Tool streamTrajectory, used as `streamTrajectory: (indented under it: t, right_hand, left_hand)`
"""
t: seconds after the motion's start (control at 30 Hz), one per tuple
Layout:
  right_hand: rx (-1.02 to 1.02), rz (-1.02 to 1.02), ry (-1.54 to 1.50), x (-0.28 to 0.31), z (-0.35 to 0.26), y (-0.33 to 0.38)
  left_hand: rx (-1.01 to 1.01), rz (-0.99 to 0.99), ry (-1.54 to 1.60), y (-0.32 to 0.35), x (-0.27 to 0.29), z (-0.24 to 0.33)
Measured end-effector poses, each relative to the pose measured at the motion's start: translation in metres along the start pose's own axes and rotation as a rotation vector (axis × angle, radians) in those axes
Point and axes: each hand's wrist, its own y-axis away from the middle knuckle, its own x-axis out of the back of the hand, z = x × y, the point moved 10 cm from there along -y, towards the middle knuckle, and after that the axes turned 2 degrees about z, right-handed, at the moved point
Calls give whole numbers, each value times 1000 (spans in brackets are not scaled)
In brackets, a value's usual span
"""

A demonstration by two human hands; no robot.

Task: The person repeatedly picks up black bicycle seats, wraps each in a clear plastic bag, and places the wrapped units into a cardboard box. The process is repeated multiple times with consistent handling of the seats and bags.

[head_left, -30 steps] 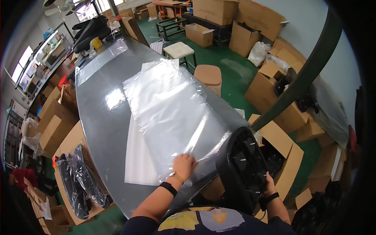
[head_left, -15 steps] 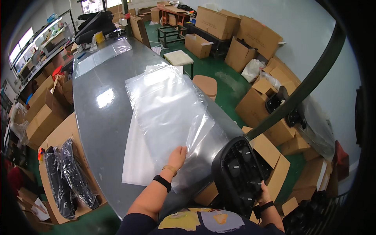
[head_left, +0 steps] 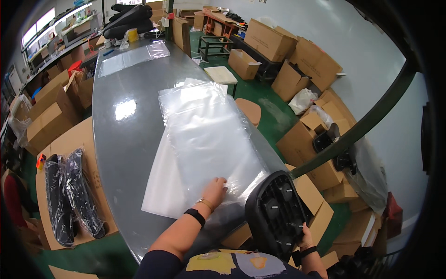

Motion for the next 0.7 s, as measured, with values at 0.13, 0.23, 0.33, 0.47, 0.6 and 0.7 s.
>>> streamTrajectory:
  t: [0.13, 0.23, 0.33, 0.47, 0.6, 0.7]
  right_hand:
    - [62, 66, 34, 53, 8, 1]
    - [94, 44, 25, 51, 6, 5]
    - [112, 45, 4, 46, 4, 8]
    - [89, 34, -17, 36, 0, 9]
    - [60, 51, -24, 42, 4, 2]
    - [50, 56, -28, 39, 6, -6]
  left_hand:
    - [-60, 32, -350, 0, -1, 2]
    - [-14, 17, -307, -4, -1, -5]
    - [90, 20, -202, -9, 0, -24]
    - [227, 58, -119, -15, 9, -35]
    - [252, 49, 55, -16, 24, -35]
    - [276, -8, 122, -12, 42, -27]
